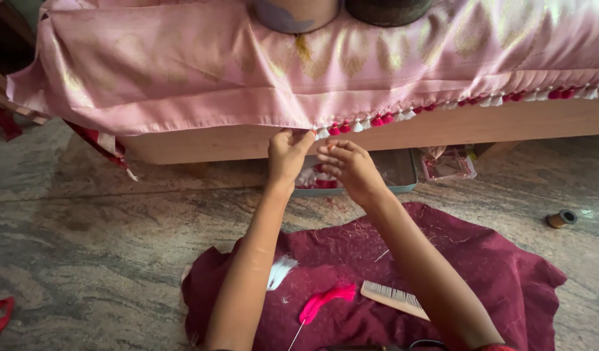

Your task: Making decorative tassels by cutting, tying, and combing thread attached to a piece of fabric.

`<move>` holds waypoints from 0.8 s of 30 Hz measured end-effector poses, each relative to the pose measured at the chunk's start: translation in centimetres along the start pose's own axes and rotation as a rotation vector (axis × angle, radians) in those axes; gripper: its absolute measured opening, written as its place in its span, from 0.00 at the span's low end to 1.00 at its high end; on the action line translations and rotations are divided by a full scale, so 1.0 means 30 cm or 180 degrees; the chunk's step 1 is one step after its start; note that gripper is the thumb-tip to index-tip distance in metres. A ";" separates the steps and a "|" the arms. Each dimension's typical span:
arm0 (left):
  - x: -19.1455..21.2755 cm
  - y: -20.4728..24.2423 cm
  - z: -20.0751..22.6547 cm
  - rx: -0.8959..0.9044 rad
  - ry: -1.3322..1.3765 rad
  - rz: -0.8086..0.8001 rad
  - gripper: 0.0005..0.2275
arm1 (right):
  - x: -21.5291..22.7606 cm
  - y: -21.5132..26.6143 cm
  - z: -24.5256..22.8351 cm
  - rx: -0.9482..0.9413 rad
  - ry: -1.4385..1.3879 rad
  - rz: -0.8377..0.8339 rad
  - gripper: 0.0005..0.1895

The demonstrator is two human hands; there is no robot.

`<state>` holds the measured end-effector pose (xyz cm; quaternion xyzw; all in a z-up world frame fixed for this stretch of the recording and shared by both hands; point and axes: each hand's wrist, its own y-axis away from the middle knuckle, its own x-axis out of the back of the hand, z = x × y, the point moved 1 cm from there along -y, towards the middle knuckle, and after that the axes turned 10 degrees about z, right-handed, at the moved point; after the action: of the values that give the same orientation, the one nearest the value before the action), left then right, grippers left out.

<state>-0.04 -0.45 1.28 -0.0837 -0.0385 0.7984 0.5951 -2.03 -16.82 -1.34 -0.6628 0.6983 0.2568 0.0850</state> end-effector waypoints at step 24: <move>-0.012 0.052 0.046 0.1466 0.3032 -0.1270 0.29 | 0.143 -0.054 -0.055 0.0106 -0.0901 0.0139 0.15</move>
<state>-1.67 -1.19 2.41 -0.2939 0.3944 0.5323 0.6890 -0.54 -21.35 -2.29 -0.6031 0.6977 0.3379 0.1880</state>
